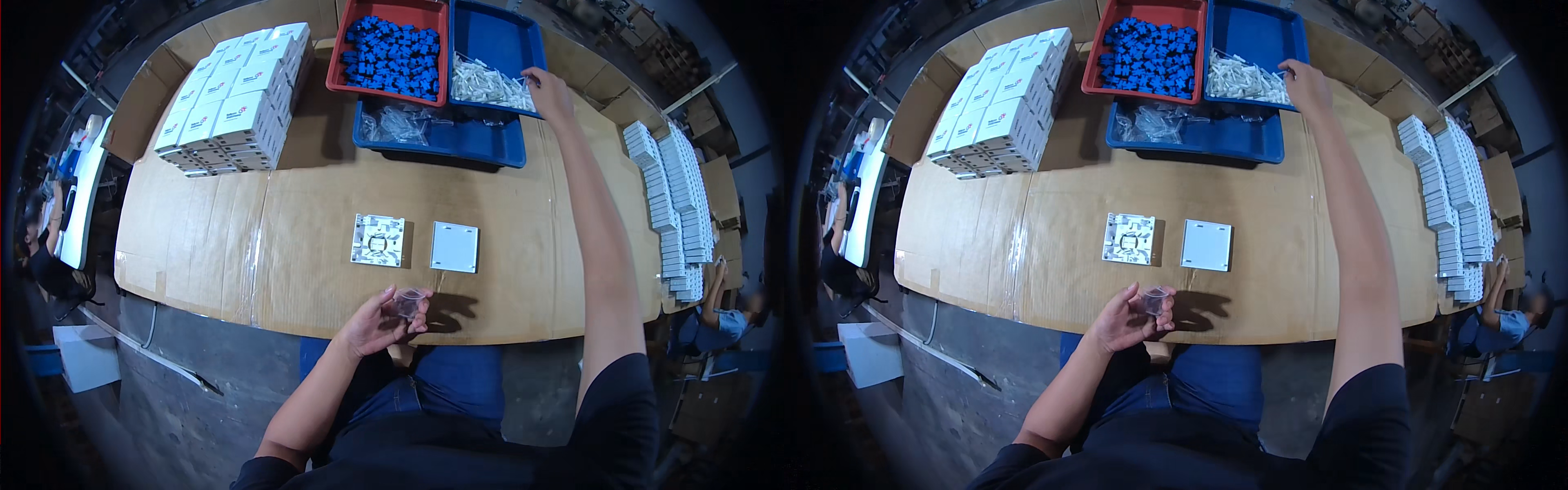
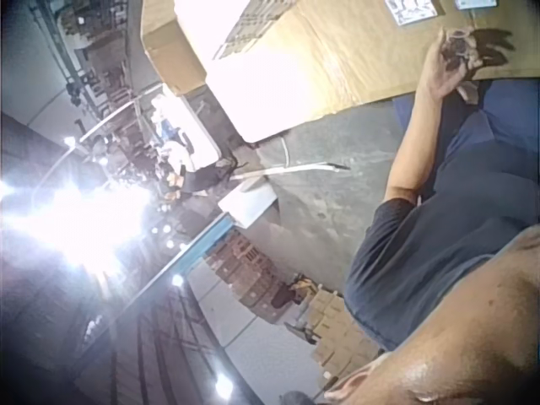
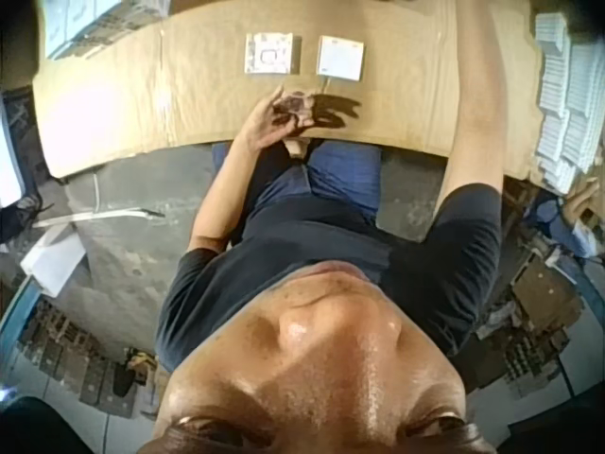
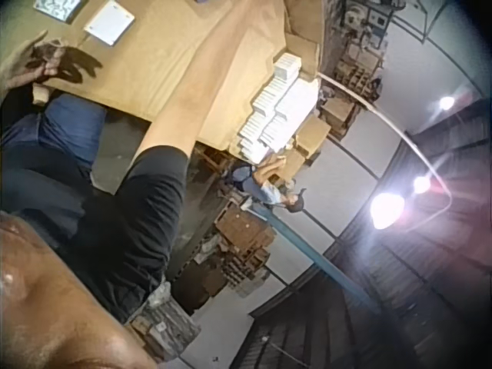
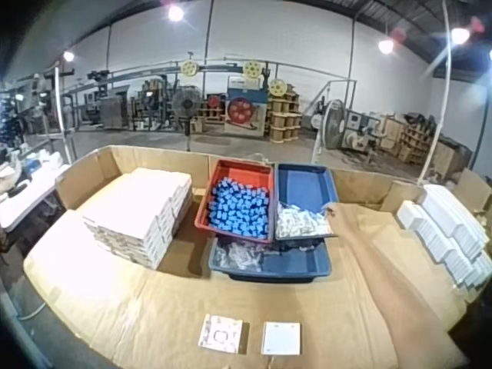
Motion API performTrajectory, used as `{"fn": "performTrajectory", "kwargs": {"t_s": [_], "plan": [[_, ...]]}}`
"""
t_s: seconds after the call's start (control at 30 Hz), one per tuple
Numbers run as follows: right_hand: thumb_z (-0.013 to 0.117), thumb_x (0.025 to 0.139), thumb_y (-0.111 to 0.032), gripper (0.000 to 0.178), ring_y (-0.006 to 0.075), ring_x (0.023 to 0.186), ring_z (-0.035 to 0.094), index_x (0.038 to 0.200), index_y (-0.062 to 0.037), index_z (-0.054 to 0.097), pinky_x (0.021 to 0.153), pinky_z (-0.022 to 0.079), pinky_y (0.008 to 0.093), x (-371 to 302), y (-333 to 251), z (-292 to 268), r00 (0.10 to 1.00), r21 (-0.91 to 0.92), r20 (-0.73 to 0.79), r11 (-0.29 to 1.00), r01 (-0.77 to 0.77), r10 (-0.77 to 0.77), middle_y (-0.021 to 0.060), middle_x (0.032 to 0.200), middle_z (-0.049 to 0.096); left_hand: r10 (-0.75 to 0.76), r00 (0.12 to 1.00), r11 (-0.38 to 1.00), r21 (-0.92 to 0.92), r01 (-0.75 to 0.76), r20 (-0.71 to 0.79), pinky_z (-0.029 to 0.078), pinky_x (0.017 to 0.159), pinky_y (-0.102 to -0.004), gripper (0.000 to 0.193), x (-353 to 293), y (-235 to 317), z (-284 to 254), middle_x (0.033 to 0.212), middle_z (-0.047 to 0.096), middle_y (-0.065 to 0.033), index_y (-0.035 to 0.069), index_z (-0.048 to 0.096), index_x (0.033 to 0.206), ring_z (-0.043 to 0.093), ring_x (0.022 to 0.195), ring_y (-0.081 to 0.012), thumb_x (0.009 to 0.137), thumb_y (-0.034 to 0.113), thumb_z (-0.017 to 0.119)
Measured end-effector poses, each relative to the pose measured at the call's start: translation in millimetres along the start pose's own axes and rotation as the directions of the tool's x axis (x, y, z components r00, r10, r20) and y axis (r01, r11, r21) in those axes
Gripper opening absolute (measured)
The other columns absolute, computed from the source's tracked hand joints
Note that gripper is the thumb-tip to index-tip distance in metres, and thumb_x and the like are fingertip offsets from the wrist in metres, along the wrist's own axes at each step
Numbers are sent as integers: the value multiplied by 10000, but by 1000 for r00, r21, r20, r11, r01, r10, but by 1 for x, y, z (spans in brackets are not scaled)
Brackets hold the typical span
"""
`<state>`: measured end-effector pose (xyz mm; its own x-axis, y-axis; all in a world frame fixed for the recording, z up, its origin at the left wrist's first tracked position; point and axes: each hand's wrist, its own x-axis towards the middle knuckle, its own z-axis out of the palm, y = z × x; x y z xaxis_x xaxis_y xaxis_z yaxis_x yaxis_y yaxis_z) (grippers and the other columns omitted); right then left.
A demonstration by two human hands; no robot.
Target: Manually assembling electronic components into small white plastic housings at a workbench.
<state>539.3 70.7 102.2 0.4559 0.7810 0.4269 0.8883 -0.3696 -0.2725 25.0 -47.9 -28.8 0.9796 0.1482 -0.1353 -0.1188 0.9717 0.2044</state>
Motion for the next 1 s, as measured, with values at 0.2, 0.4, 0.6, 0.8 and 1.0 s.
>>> {"fn": "performTrajectory", "kwargs": {"t_s": [0.2,0.4,0.6,0.8,1.0], "plan": [[607,969,-183,250,310,1101,676,1172,-210,751,925,553,464,30,17,14,980,-260,162,953,157,-117,75,1160,725,14,1000,1000,28,-14,-5,485,1005,-370,636,3,5,7,1132,633,-89,-23,519,1412,616,948,-204,1053,500,473],[633,957,-195,272,306,1109,673,1207,-232,734,936,555,460,41,24,26,962,-300,258,939,166,-88,60,1130,719,-17,995,983,182,34,-95,480,1022,-414,688,4,4,3,1137,626,-82,-22,511,1416,619,926,-211,1018,539,529],[643,946,-194,193,299,1062,683,1125,-171,709,876,552,443,40,21,25,964,-261,241,949,177,-113,62,1085,718,-22,998,997,68,26,-57,492,1008,-415,698,4,6,0,1143,629,-82,-29,512,1415,616,927,-218,1029,552,506],[698,921,-182,236,250,879,691,1150,-124,696,752,540,374,32,33,16,996,17,-32,997,78,-78,74,959,716,-52,998,998,22,53,-24,490,1005,-361,656,7,3,0,1129,646,-80,-35,493,1440,614,941,-200,1068,505,461],[760,927,-113,325,35,668,535,1190,49,657,577,406,197,-29,-37,-36,974,917,46,378,-129,222,14,881,692,-30,996,999,7,31,-87,496,1022,-367,642,-6,-5,-1,1170,652,-91,-34,493,1440,627,975,-205,1074,492,465]]}}
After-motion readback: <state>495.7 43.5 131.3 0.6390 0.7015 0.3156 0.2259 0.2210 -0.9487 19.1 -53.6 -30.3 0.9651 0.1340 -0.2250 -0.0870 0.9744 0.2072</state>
